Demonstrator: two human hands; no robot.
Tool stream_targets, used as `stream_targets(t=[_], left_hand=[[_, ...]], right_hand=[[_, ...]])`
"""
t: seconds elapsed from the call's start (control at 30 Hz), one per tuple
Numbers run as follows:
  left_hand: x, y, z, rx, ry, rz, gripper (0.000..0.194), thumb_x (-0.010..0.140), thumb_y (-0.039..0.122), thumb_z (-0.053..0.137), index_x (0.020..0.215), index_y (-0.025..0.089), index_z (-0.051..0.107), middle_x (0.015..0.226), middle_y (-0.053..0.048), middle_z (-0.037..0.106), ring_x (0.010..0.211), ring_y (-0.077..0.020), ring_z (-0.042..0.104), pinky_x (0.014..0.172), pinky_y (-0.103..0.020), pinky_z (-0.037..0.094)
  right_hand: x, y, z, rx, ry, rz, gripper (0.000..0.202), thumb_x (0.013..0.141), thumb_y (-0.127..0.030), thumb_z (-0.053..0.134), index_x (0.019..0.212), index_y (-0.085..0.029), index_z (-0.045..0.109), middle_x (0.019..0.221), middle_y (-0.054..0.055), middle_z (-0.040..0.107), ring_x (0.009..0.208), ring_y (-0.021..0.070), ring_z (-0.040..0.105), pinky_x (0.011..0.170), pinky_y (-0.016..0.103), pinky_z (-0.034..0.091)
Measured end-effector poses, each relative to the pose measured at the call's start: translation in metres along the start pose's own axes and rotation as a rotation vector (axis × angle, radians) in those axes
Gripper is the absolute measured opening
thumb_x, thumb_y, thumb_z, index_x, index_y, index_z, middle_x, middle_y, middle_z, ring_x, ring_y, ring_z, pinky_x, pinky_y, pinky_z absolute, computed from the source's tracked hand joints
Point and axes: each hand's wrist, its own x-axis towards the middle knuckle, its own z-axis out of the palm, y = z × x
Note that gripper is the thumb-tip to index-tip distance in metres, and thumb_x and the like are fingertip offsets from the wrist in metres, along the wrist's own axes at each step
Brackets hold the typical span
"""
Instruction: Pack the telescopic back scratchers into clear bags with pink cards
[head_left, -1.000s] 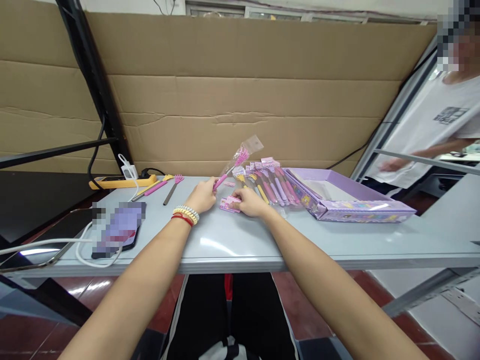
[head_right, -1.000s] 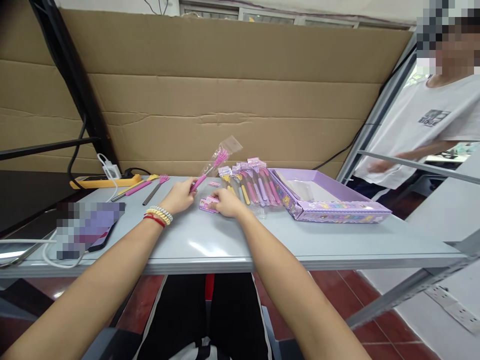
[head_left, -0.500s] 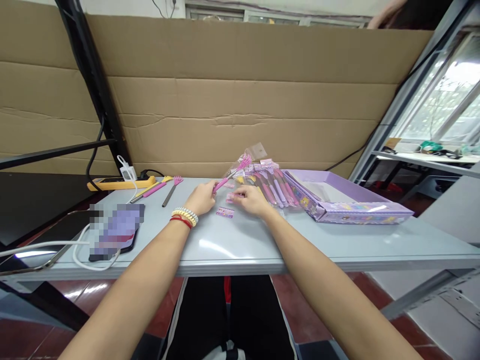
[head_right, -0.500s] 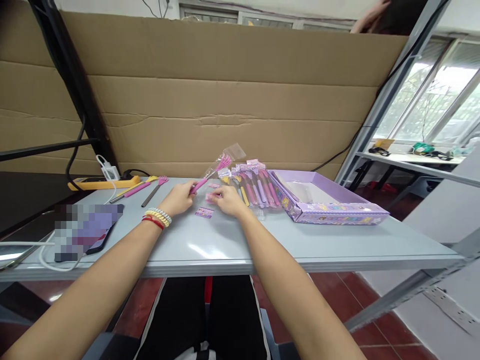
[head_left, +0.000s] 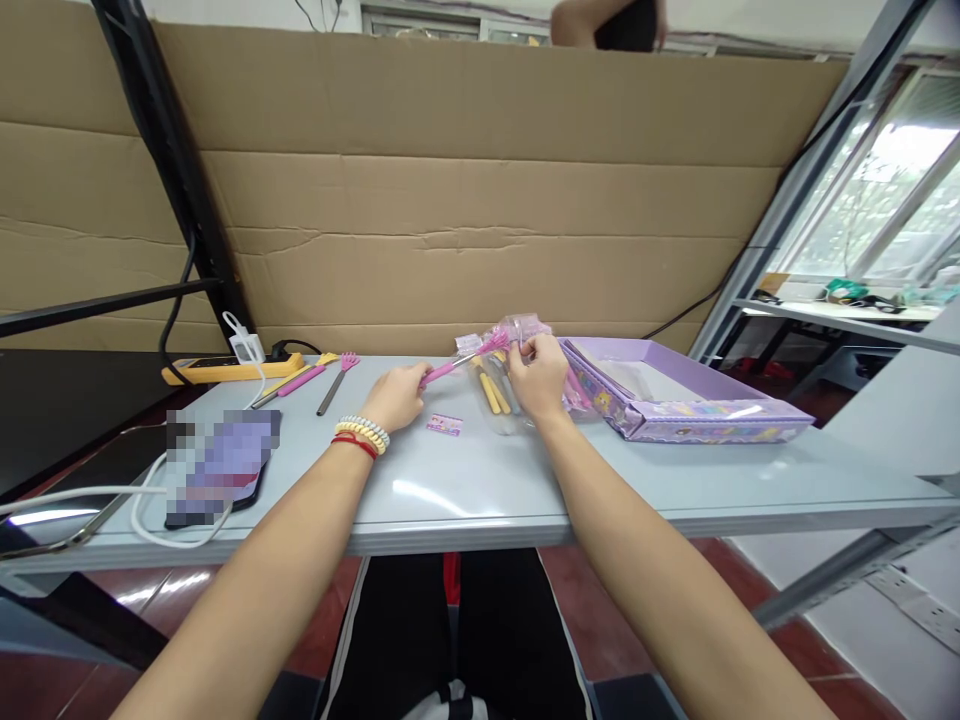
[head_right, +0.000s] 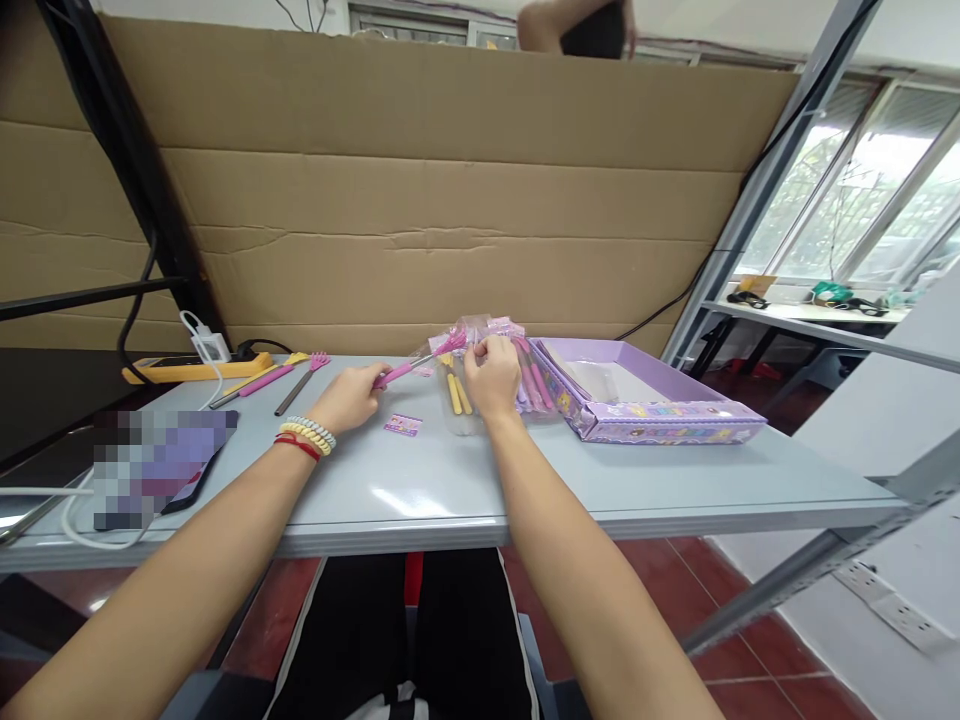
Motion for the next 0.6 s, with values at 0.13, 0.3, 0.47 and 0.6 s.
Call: stream_targets(t=[0.13, 0.3, 0.47, 0.6], left_hand=[[-0.0013, 0.0036, -0.0029, 0.018, -0.004, 0.016, 0.044, 0.077, 0.006, 0.045, 0.116, 0.020, 0.060, 0.104, -0.008, 0.070, 0.093, -0.0219, 0.064, 0.077, -0.029, 0.045], [-0.0020, 0.0053, -0.0050, 0.051, -0.012, 0.031, 0.046, 0.078, 0.007, 0.044, 0.118, 0.021, 0.061, 0.107, -0.007, 0.070, 0.096, -0.0218, 0.064, 0.078, -0.029, 0.046], [-0.0021, 0.0046, -0.0043, 0.062, -0.019, 0.035, 0.047, 0.077, 0.007, 0.045, 0.119, 0.022, 0.061, 0.105, -0.006, 0.071, 0.095, -0.0217, 0.064, 0.078, -0.029, 0.047], [-0.0026, 0.0051, -0.0050, 0.067, -0.018, 0.032, 0.047, 0.077, 0.007, 0.045, 0.119, 0.022, 0.061, 0.106, -0.007, 0.071, 0.095, -0.0219, 0.064, 0.078, -0.029, 0.047]], right_hand=[[-0.0023, 0.0002, 0.0009, -0.047, -0.026, -0.036, 0.022, 0.077, -0.021, 0.051, 0.065, -0.023, 0.033, 0.067, 0.001, 0.046, 0.069, 0.0175, 0.042, 0.066, 0.030, 0.033], [-0.0008, 0.0023, -0.0004, -0.085, -0.007, -0.030, 0.022, 0.076, -0.018, 0.049, 0.064, -0.023, 0.032, 0.067, 0.001, 0.046, 0.069, 0.0181, 0.042, 0.067, 0.030, 0.034], [0.0027, 0.0054, -0.0030, -0.095, -0.001, -0.006, 0.023, 0.075, -0.019, 0.050, 0.063, -0.023, 0.031, 0.067, 0.001, 0.046, 0.069, 0.0183, 0.044, 0.068, 0.031, 0.036], [0.0052, 0.0087, -0.0050, -0.078, 0.030, 0.011, 0.023, 0.075, -0.018, 0.050, 0.062, -0.024, 0.032, 0.071, 0.003, 0.050, 0.074, 0.0192, 0.048, 0.073, 0.033, 0.040]])
